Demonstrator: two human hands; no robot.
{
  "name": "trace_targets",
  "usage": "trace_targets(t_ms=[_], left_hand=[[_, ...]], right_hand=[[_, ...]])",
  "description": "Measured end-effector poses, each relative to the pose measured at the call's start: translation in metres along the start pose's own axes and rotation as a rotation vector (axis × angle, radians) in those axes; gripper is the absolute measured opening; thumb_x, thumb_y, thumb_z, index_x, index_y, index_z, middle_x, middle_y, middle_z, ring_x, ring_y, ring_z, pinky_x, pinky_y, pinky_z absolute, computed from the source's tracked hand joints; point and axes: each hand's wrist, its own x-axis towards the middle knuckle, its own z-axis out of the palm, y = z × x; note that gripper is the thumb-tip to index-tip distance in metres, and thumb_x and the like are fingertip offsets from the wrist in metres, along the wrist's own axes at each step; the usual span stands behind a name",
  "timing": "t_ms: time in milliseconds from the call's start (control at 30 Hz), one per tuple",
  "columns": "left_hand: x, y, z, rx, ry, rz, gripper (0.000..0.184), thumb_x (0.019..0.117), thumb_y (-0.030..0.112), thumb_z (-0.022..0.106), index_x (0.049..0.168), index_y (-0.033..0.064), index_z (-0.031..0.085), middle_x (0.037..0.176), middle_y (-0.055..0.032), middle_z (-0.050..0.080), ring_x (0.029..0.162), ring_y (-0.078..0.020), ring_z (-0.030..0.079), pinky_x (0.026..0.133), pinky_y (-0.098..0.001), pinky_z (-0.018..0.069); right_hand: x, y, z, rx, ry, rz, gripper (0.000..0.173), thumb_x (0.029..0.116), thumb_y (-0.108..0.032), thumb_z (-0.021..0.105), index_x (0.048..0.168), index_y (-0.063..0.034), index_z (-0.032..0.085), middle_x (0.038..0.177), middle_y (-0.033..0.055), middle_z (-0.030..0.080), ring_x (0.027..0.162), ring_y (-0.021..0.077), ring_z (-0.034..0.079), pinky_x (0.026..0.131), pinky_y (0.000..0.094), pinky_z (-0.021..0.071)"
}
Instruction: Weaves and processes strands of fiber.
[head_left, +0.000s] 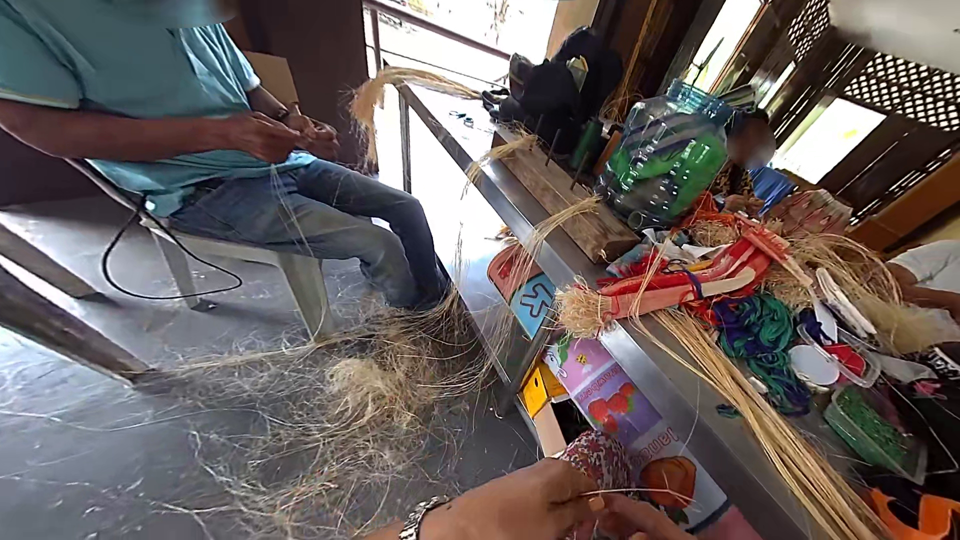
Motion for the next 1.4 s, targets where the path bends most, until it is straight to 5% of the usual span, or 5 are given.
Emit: trace_targets(t_ms=[333, 533, 733, 1167, 1400], left_hand=[[-0.004, -0.004, 0.023, 0.11, -0.018, -0.017, 0.035, 0.1075, 0.013, 0.044, 0.087, -0.0077, 0.064, 0.07, -0.014, 0.059, 0.064, -0.0208, 0.057, 0.063, -0.038, 0.0456], [-0.024, 0.001, 0.012, 0.472, 0.345, -0.105, 0.041, 0.081, 0.039, 0.083, 0.104, 0.006, 0.076, 0.099, -0.0142, 0.074, 0.099, -0.0397, 0.07, 0.079, -0.0637, 0.0541], [-0.002, 0.004, 0.021, 0.121, 0.689, 0.237, 0.031, 0.0852, 0.022, 0.078, 0.109, 0.0021, 0.076, 0.11, -0.0049, 0.076, 0.104, -0.0049, 0.07, 0.09, -0.0197, 0.0563], [0.026, -0.005, 0.053, -0.215, 0.754, 0.32, 0.009, 0.0912, 0.004, 0.071, 0.095, -0.0021, 0.076, 0.089, -0.0007, 0.077, 0.083, 0.002, 0.071, 0.08, -0.0151, 0.0577], [0.021, -0.002, 0.047, -0.39, 0.663, 0.194, 0.008, 0.0897, 0.0, 0.071, 0.095, 0.0021, 0.077, 0.085, 0.0036, 0.076, 0.076, 0.0017, 0.07, 0.073, -0.0162, 0.0587]], right_hand=[[0.02, 0.003, 0.038, 0.26, 0.352, -0.109, 0.021, 0.0983, 0.001, 0.056, 0.096, 0.0022, 0.077, 0.097, 0.002, 0.078, 0.094, 0.0048, 0.073, 0.088, 0.0223, 0.0593], [0.016, -0.004, 0.035, -0.064, 0.332, -0.046, 0.019, 0.0965, -0.001, 0.058, 0.087, 0.0053, 0.074, 0.088, 0.0058, 0.075, 0.087, 0.0, 0.069, 0.084, 0.0158, 0.0547], [0.014, -0.005, 0.039, -0.15, 0.289, -0.042, 0.022, 0.0957, -0.006, 0.06, 0.08, 0.006, 0.07, 0.073, 0.0036, 0.067, 0.07, -0.0037, 0.061, 0.069, 0.0123, 0.0503], [0.013, -0.006, 0.046, -0.207, 0.292, -0.071, 0.015, 0.087, 0.0, 0.061, 0.08, 0.006, 0.073, 0.076, 0.0077, 0.071, 0.074, -0.0011, 0.065, 0.073, 0.0154, 0.0525], [0.002, -0.012, 0.023, -0.101, 0.39, -0.112, 0.031, 0.0866, -0.007, 0.073, 0.113, 0.0086, 0.068, 0.1, 0.0066, 0.073, 0.09, 0.0042, 0.071, 0.085, 0.0217, 0.0586]])
